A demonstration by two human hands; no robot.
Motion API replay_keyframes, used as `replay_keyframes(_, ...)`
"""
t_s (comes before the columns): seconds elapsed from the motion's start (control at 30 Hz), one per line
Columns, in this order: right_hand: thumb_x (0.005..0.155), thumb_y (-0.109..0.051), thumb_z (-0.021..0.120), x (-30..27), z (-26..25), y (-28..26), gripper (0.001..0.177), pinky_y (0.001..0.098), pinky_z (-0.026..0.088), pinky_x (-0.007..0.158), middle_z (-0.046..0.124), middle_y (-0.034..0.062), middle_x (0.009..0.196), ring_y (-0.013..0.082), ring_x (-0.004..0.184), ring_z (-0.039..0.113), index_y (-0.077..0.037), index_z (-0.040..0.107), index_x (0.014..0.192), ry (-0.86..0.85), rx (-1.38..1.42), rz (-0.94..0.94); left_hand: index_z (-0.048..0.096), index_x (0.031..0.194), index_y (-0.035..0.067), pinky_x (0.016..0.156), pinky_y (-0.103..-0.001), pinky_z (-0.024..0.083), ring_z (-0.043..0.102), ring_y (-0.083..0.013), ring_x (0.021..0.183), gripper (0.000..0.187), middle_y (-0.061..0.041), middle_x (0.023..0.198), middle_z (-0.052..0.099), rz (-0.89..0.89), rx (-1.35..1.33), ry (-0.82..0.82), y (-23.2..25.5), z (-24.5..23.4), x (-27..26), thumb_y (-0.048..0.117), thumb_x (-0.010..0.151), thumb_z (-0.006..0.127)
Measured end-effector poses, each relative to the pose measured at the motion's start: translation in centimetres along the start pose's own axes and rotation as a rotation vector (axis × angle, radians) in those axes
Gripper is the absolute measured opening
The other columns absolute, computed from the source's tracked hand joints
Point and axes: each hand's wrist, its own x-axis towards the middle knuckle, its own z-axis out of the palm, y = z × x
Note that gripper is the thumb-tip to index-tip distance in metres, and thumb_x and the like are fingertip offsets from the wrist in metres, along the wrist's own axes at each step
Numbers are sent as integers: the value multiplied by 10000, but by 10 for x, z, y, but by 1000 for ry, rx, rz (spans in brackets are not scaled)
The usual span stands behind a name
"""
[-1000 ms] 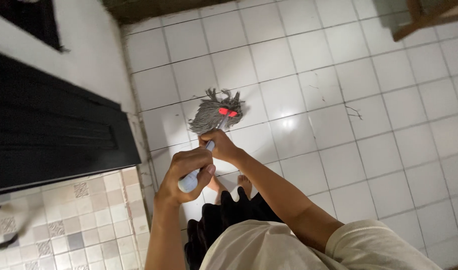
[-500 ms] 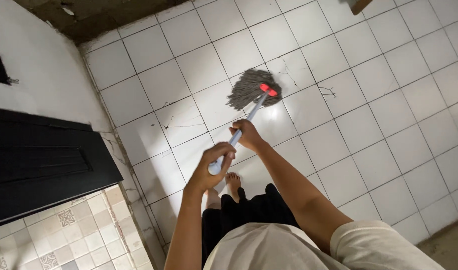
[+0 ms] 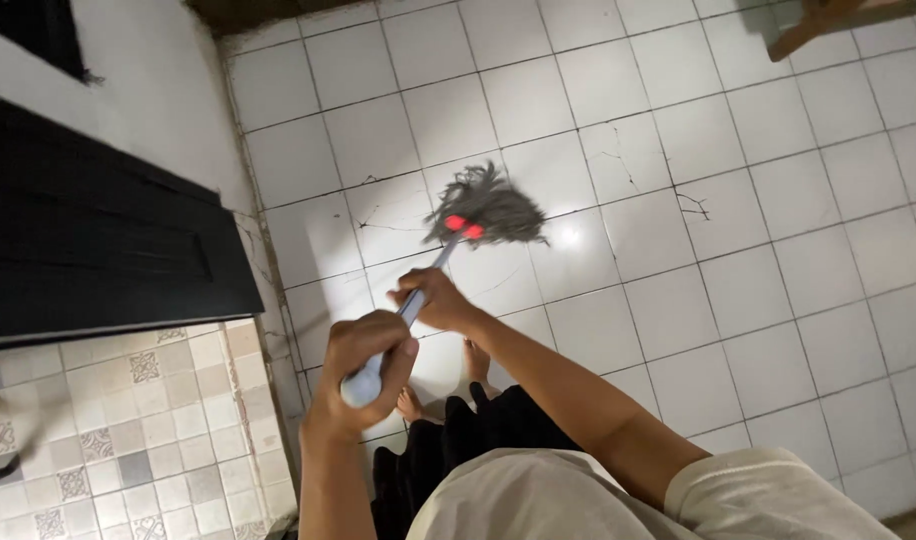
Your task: Mopping a tiled floor in a residential environment.
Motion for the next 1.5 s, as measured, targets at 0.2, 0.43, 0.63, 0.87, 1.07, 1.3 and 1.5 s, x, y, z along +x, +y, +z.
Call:
replay_keyframes(0.2,963,-183,720,-1,103,-40,410,369,406,629,483,91,650,166,633,443,4,479,689,-232,147,-149,559,663,-3,533,-366,415,540,-244,505,151,-104,586,565,-172,141,-2,39,-49,-49,13,753,679)
replay_keyframes(0.43,987,-216,711,8,206,-37,456,385,377,632,412,80,640,164,653,378,-1,421,708,-316,168,-175,585,624,2,599,-380,461,603,-287,565,169,-125,598,654,-333,251,-138,25,-84,-85,56,760,668)
replay_keyframes(0.63,969,-252,687,-1,226,-45,359,389,381,576,507,47,646,139,601,436,-18,532,745,-94,134,-180,664,732,10,615,-376,466,591,-266,563,71,-105,610,648,-199,174,-259,5,-98,-100,54,786,650)
replay_keyframes(0.87,1024,-162,677,-28,193,-30,443,365,376,614,394,84,676,156,677,361,-13,404,709,-210,194,-113,593,629,14,542,-377,403,521,-230,509,216,-86,573,597,-85,84,-336,27,-119,-109,45,813,702)
replay_keyframes(1.07,913,-103,647,-59,118,-23,274,377,423,635,564,100,650,250,629,511,-38,527,676,157,-46,-201,592,681,17,591,-366,421,502,-248,561,158,-93,615,540,122,-132,-418,8,-85,-92,2,814,675)
replay_keyframes(1.3,932,-136,692,-79,57,59,353,467,423,649,538,183,644,375,655,530,-10,521,650,322,-377,10,569,760,-28,772,-392,472,528,-293,723,172,-127,728,549,105,-101,-421,-52,-26,-95,-24,882,690)
replay_keyframes(1.5,872,-134,697,-96,38,120,310,482,442,660,559,164,634,391,709,568,-28,528,636,304,-549,-58,667,986,-56,800,-363,533,664,-251,887,68,-153,985,711,-105,-204,-362,-96,-3,-126,-25,925,667)
